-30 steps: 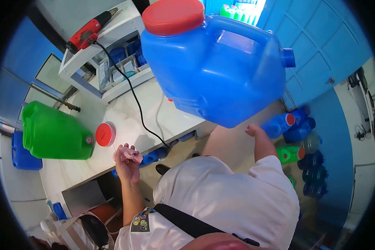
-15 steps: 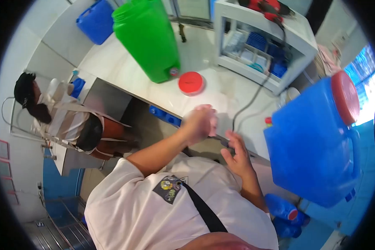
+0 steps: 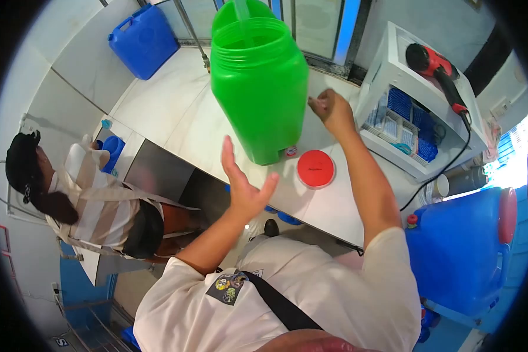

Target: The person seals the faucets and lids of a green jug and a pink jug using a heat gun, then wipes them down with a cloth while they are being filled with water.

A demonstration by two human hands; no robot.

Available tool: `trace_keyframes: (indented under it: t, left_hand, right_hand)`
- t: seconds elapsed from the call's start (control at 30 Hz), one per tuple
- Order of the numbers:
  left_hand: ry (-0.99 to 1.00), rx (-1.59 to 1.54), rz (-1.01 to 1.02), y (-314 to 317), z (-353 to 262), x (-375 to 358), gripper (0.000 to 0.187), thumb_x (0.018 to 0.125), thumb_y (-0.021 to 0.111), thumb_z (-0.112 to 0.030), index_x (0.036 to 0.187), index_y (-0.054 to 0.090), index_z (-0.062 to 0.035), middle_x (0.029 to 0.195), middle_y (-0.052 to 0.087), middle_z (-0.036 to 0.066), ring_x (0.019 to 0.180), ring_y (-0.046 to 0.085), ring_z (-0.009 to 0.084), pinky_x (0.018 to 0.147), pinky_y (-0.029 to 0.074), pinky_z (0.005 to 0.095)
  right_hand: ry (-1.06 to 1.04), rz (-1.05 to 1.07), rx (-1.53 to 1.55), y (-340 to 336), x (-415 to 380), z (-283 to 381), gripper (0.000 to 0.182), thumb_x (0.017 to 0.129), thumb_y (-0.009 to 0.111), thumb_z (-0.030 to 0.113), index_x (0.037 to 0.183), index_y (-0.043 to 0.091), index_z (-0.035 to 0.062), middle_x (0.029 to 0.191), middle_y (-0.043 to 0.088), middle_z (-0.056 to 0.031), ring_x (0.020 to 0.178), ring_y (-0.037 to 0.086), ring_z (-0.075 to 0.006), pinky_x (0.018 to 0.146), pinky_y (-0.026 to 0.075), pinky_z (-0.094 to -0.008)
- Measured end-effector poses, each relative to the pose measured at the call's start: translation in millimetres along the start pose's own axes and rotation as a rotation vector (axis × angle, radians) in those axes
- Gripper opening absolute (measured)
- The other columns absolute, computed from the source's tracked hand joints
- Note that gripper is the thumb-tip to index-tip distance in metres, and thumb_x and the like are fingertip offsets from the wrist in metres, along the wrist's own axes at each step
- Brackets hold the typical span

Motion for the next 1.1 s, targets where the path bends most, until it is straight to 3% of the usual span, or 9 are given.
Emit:
trace_keyframes:
  t: [0.07, 0.3, 0.4, 0.47, 0.7, 0.9, 0.93, 0.97, 1.1]
  left_hand:
    - [0.011, 0.08, -0.085, -19, 23, 30, 0.12, 0.08, 0.082, -0.032, 0.158, -0.003, 0.0027, 0.164, 0.011, 0.024, 0.152, 0.016, 0.0359, 0.122, 0.014, 0.0497]
    - [0.155, -0.053, -0.159, -1, 75, 87, 0.148, 0.067, 0.089, -0.058, 0.156, -0.011, 0.0052, 0.161, 0.014, 0.028, 0.146, 0.029, 0.0405, 0.121, 0.021, 0.0465]
    - [0.202, -0.016, -0.212, -5, 77, 89, 0.142, 0.067, 0.086, -0.062, 0.161, -0.005, -0.008, 0.161, 0.002, 0.039, 0.15, 0.014, 0.052, 0.12, 0.022, 0.0554]
    - [0.272, -0.08, -0.213, -9, 65, 90, 0.143, 0.069, 0.088, -0.057, 0.159, -0.009, -0.002, 0.163, 0.003, 0.033, 0.144, 0.035, 0.0437, 0.118, 0.031, 0.0496]
    - [0.314, -0.061, -0.226, -12, 59, 91, 0.14, 0.071, 0.087, -0.056, 0.16, -0.008, -0.0072, 0.163, -0.003, 0.036, 0.144, 0.037, 0.0446, 0.116, 0.035, 0.0503]
    - [0.262, -0.065, -0.2, -7, 65, 90, 0.14, 0.071, 0.086, -0.057, 0.159, -0.009, -0.0025, 0.163, 0.005, 0.034, 0.143, 0.04, 0.0422, 0.117, 0.035, 0.0477]
    - [0.261, -0.072, -0.227, -9, 66, 88, 0.139, 0.071, 0.085, -0.059, 0.16, -0.007, -0.0053, 0.162, 0.005, 0.036, 0.146, 0.03, 0.0475, 0.117, 0.033, 0.0501]
    - [0.264, -0.083, -0.251, -9, 67, 86, 0.138, 0.071, 0.084, -0.061, 0.161, -0.005, -0.008, 0.161, 0.004, 0.039, 0.149, 0.021, 0.0528, 0.118, 0.031, 0.0526]
    - [0.212, -0.127, -0.233, 1, 81, 81, 0.139, 0.07, 0.083, -0.064, 0.161, -0.006, -0.0078, 0.161, 0.003, 0.039, 0.148, 0.025, 0.0519, 0.117, 0.032, 0.0511]
  right_hand:
    - [-0.08, 0.019, -0.135, 31, 42, -1, 0.025, 0.089, 0.07, 0.024, 0.107, 0.069, 0.0058, 0.096, 0.068, -0.0192, 0.093, 0.069, -0.0378, 0.079, 0.055, -0.0474]
    - [-0.239, 0.038, -0.38, 155, 120, -89, 0.037, 0.092, 0.063, 0.024, 0.126, 0.065, 0.0111, 0.114, 0.069, -0.0208, 0.098, 0.07, -0.0376, 0.081, 0.056, -0.0472]
    - [-0.246, 0.02, -0.273, 150, 117, -89, 0.039, 0.092, 0.063, 0.027, 0.127, 0.064, 0.011, 0.115, 0.069, -0.0205, 0.1, 0.069, -0.0368, 0.083, 0.056, -0.0461]
    - [-0.238, 0.02, -0.142, 140, 108, -85, 0.04, 0.092, 0.063, 0.029, 0.128, 0.064, 0.011, 0.116, 0.069, -0.0204, 0.101, 0.069, -0.0363, 0.084, 0.055, -0.0454]
    - [-0.196, 0.047, 0.271, 126, 96, -79, 0.044, 0.093, 0.062, 0.034, 0.13, 0.063, 0.0109, 0.118, 0.069, -0.0197, 0.106, 0.068, -0.0345, 0.088, 0.054, -0.0429]
    - [-0.202, 0.076, 0.527, 122, 101, -68, 0.048, 0.093, 0.062, 0.039, 0.132, 0.062, 0.0108, 0.12, 0.069, -0.0192, 0.109, 0.067, -0.0329, 0.091, 0.053, -0.0407]
    - [-0.207, 0.08, 0.557, 120, 101, -63, 0.049, 0.093, 0.062, 0.04, 0.132, 0.062, 0.0108, 0.12, 0.069, -0.0191, 0.11, 0.067, -0.0326, 0.092, 0.052, -0.0403]
    - [-0.219, 0.082, 0.576, 118, 103, -58, 0.049, 0.093, 0.062, 0.041, 0.132, 0.062, 0.0108, 0.12, 0.069, -0.019, 0.11, 0.067, -0.0324, 0.092, 0.052, -0.04]
    - [-0.187, 0.132, 0.343, 113, 109, -39, 0.051, 0.094, 0.062, 0.041, 0.134, 0.061, 0.0108, 0.123, 0.069, -0.0191, 0.111, 0.067, -0.0323, 0.094, 0.052, -0.0394]
Point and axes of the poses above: each hand's wrist, its own x-axis towards the middle knuckle, its own y-axis out of the palm, z = x × y, the point moved 10 cm from there along x, towards the middle knuckle
